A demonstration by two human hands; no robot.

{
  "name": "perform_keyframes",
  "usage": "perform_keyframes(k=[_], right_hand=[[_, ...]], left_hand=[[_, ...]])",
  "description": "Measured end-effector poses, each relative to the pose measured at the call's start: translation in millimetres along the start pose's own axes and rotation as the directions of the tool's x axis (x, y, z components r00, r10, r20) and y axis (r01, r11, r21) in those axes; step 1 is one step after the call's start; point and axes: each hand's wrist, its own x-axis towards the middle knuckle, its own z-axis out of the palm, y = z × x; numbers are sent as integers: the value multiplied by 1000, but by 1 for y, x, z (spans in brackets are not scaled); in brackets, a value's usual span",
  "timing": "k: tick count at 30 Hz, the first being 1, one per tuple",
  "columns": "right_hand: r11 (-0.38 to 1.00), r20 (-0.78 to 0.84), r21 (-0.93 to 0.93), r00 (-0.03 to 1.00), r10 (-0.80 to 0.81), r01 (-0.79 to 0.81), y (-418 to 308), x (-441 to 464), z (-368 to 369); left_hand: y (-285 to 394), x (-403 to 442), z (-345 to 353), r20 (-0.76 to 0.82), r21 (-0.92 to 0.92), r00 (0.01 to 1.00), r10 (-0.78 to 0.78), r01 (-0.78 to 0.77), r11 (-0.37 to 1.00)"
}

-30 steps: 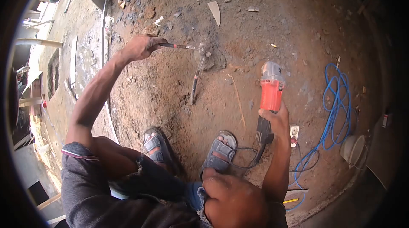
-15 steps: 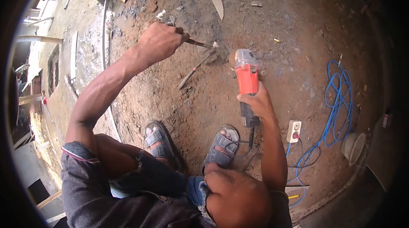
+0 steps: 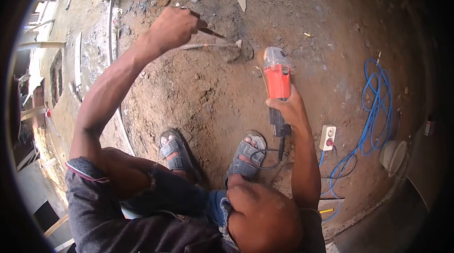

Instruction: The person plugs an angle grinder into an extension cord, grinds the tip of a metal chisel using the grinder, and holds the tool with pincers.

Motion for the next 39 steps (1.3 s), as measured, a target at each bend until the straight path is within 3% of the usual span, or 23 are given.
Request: perform_keyframes(k=[2, 5, 12, 21, 27, 39], right_hand=[[1000, 12, 11, 1000, 9, -9, -2, 5, 3], [998, 31, 53, 999, 34, -36, -4, 9, 9], [1000, 41, 13, 999, -21, 21, -1, 24, 15], [996, 56, -86, 998, -10, 15, 8, 37, 18], [987, 53, -156, 998, -42, 50, 6, 40, 23], [975, 79, -215, 996, -32, 48, 5, 44, 29]], left_hand=[[-7, 8, 3, 83, -61, 993, -85, 91, 994], [-19, 15, 14, -56, -165, 997, -48, 38, 986], [-10, -1, 35, -53, -322, 997, -58, 37, 946], [1, -8, 53, 13, -323, 992, -128, 125, 938], [-3, -7, 67, -108, -278, 989, -106, 72, 958], [-5, -7, 70, 31, -329, 987, -155, 156, 931]])
